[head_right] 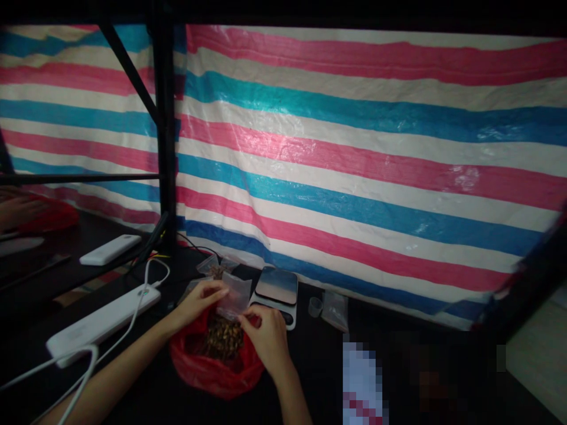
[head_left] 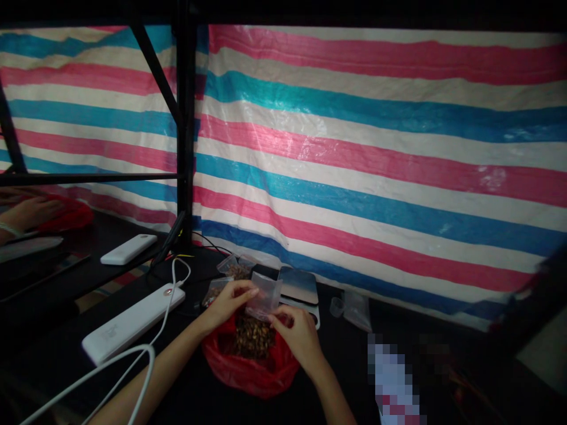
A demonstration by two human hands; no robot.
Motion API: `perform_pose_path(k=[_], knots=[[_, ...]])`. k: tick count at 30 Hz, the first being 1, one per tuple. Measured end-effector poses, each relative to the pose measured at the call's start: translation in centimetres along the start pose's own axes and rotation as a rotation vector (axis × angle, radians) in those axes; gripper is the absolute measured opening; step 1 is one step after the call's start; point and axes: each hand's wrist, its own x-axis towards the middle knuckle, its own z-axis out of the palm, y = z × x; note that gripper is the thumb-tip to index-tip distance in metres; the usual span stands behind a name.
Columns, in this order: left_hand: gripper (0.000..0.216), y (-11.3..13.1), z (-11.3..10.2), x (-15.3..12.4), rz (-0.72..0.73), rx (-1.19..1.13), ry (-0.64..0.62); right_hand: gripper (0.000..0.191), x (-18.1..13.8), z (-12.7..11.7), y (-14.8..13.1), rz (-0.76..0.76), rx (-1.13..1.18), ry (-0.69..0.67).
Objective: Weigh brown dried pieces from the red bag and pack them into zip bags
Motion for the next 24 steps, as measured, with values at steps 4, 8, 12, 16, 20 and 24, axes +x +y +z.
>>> perform_pose_path(k=[4,8,12,16,20,24], knots=[[0.036,-0.2,0.4,-0.3,-0.094,-0.021,-0.093,0.024,0.0,-0.3,-0.3,0.051,-0.026,0.161],[0.035,0.0,1.1,-0.6,-0.123,-0.041,-0.133,0.027,0.3,-0.3,0.4,0.095,0.039,0.223],[0.033,-0.5,1.1,-0.6,-0.173,-0.037,-0.145,0.024,0.5,-0.2,0.9,0.136,0.133,0.220],[0.031,-1.1,1.0,-0.4,-0.189,-0.058,-0.162,0.028,0.6,0.0,1.2,0.164,0.270,0.197],[0.032,-0.6,1.0,-0.5,-0.166,-0.046,-0.148,0.031,0.6,0.3,1.3,0.150,0.403,0.199],[0.034,-0.5,0.9,-0.6,-0.190,0.013,-0.131,0.032,0.7,0.2,1.3,0.147,0.456,0.174]])
